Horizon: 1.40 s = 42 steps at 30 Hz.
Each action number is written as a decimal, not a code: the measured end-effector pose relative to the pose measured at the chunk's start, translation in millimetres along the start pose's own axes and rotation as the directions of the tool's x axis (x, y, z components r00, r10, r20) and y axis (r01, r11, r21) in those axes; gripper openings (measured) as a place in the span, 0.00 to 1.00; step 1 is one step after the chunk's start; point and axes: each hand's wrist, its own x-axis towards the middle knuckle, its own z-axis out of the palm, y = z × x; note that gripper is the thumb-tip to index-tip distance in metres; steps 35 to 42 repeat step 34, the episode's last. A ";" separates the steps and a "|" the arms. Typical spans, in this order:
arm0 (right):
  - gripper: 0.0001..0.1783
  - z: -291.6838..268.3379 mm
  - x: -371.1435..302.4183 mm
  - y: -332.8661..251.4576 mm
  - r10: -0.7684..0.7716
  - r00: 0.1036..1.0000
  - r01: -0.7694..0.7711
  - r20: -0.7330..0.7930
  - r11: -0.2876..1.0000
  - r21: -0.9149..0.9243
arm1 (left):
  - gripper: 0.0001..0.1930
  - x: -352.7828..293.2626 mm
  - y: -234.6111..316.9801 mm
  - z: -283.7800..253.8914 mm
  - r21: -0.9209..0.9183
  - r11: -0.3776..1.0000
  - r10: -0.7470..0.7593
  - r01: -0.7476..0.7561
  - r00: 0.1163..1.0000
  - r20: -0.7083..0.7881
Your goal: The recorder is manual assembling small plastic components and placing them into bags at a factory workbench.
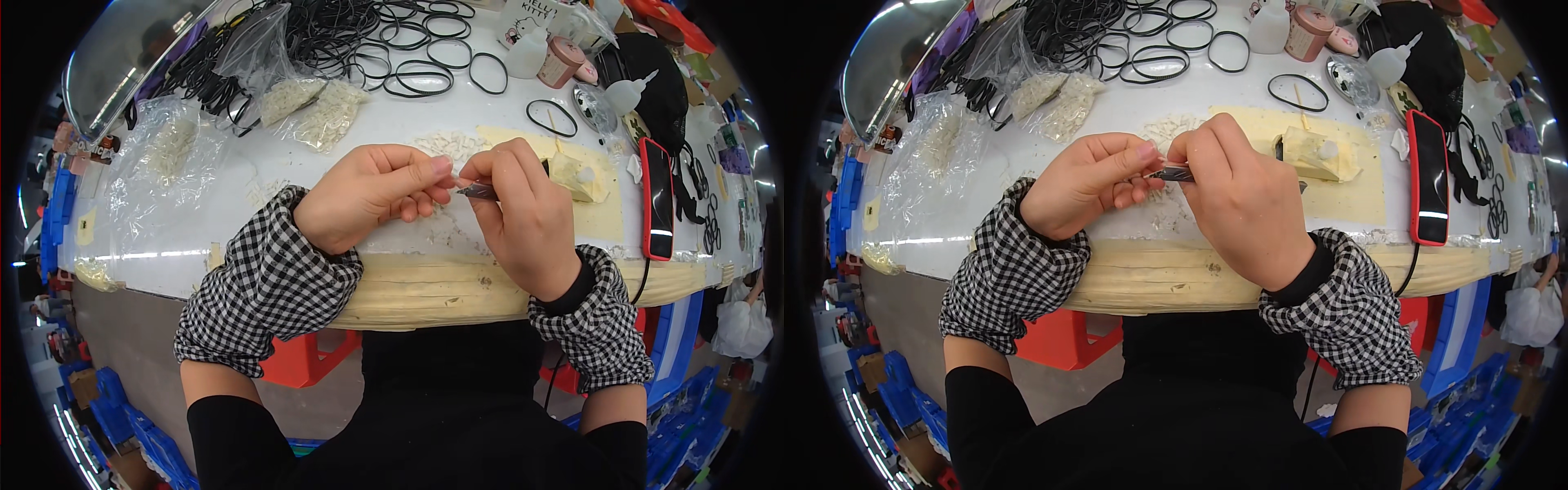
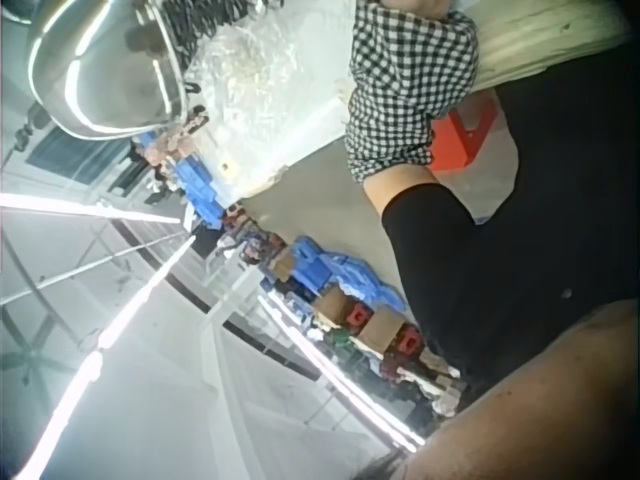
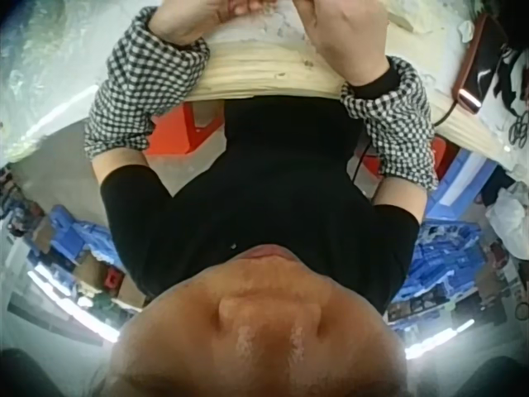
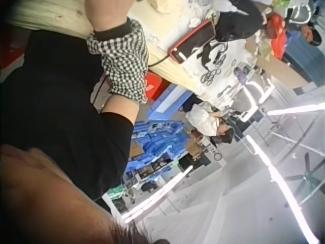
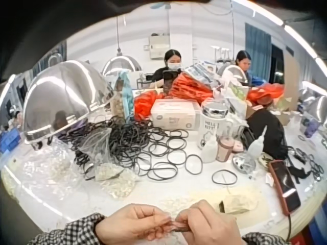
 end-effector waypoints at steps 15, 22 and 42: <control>0.17 -10.5 3.8 -3.8 0.033 0.999 -0.029 -0.006 0.932 0.360 | 0.07 1.2 -5.8 -8.7 -0.072 0.993 0.108 -0.095 0.976 0.191; 0.15 -12.6 5.9 -7.2 0.057 0.998 -0.049 -0.008 0.907 0.419 | 0.08 0.0 -0.9 -3.5 -0.150 0.985 0.110 -0.085 0.980 0.165; 0.18 -13.6 9.1 -9.8 0.036 0.999 -0.029 -0.012 0.931 0.365 | 0.11 -0.3 -2.1 -3.3 -0.135 0.978 0.179 -0.157 0.969 0.171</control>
